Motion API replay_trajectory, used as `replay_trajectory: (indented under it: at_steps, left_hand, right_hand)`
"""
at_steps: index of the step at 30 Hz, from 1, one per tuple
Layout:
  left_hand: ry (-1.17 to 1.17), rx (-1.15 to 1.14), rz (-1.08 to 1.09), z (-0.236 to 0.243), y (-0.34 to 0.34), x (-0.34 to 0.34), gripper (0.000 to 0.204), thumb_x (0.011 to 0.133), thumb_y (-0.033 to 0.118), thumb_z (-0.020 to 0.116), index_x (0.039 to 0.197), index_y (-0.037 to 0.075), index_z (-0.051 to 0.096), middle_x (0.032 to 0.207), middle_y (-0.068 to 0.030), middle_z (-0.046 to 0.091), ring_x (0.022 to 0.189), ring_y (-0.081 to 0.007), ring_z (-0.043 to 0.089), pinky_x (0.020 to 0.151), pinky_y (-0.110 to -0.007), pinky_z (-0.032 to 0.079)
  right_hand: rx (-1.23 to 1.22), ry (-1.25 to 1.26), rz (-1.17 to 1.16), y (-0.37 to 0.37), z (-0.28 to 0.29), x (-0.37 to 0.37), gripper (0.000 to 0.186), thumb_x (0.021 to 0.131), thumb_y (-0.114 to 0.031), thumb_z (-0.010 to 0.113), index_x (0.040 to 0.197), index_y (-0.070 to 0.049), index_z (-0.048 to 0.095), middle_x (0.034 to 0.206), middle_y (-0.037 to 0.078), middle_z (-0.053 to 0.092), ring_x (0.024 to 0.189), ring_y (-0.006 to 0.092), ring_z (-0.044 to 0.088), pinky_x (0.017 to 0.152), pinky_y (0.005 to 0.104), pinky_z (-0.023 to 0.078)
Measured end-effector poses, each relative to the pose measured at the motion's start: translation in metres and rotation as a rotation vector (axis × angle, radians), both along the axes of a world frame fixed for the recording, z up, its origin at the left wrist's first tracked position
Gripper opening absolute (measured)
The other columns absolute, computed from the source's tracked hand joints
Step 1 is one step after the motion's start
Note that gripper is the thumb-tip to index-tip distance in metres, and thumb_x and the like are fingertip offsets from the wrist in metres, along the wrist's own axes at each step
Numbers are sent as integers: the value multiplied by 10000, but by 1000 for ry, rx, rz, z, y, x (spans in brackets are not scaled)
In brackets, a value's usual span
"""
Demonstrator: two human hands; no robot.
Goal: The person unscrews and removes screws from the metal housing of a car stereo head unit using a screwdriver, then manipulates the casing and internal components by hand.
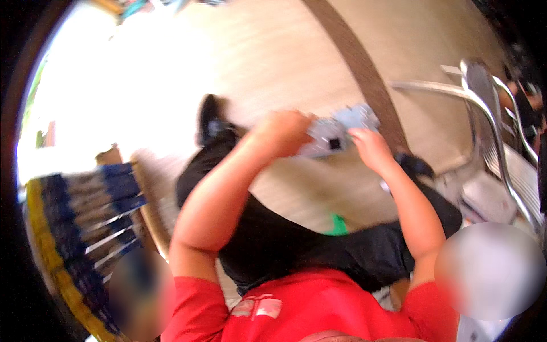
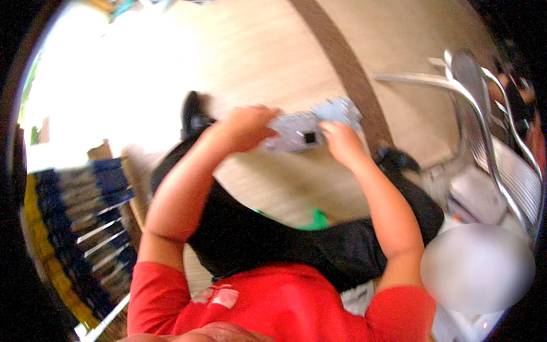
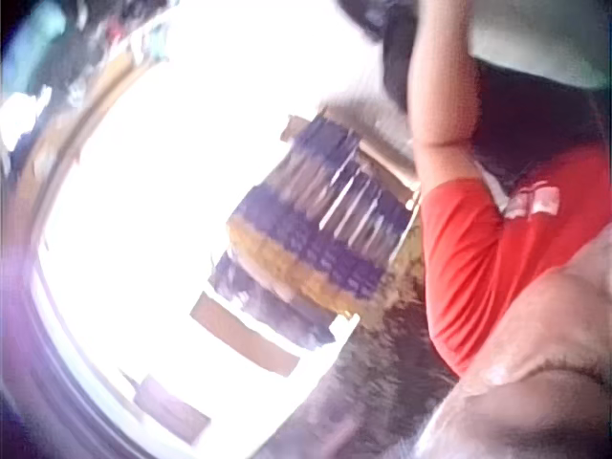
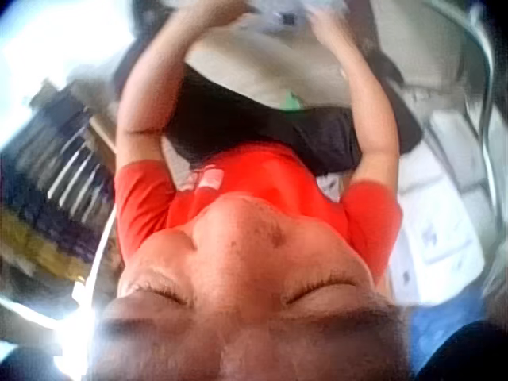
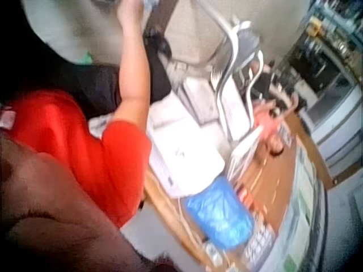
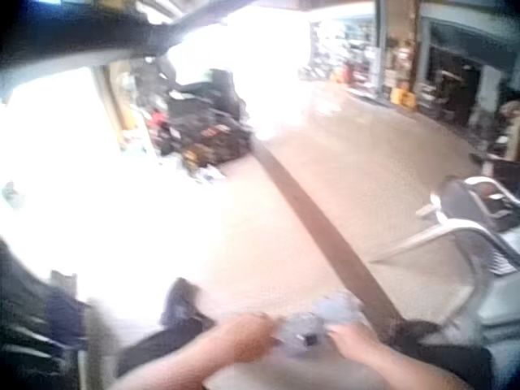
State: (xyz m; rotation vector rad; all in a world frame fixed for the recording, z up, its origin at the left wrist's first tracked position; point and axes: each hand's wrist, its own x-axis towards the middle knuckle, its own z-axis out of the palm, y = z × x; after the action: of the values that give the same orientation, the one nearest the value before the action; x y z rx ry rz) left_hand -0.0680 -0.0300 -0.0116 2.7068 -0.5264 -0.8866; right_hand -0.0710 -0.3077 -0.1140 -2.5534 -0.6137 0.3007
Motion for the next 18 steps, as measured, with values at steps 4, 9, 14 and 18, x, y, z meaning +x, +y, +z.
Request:
replay_trajectory:
  at_steps: [4, 9, 14, 18]
  left_hand:
    - [-48, -6, -30, 3, -4, -4, 419, 863, 344, 698, 1172, 76, 606, 1015, -164, 699, 948, -343, 688, 779, -467, 559]
    - [-127, -44, -23, -12, 0, -14, 405, 853, 369, 708, 1088, 46, 637, 978, -180, 708, 933, -338, 699, 768, -448, 562]
    - [-106, -50, 0, -13, -3, -12, 408, 848, 367, 721, 1101, 57, 644, 1003, -166, 709, 975, -327, 690, 807, -441, 552]
    - [-80, -37, 2, -9, -4, -10, 412, 852, 372, 718, 1121, 68, 643, 1028, -158, 708, 992, -321, 685, 810, -441, 551]
  right_hand:
    - [40, 47, -23, -2, -2, -5, 233, 929, -157, 581, 1114, -65, 687, 1092, 220, 650, 1009, 404, 620, 873, 439, 504]
    - [100, 121, -61, 13, 15, -6, 206, 899, -145, 644, 1062, -25, 681, 906, 218, 689, 851, 394, 671, 749, 443, 527]
    - [49, 104, -155, 3, 4, 1, 202, 851, -113, 686, 1019, -2, 685, 881, 220, 694, 803, 400, 676, 717, 437, 530]
    - [73, 46, -45, -1, 5, 4, 183, 854, -106, 675, 1007, -7, 694, 946, 217, 690, 866, 389, 670, 746, 424, 528]
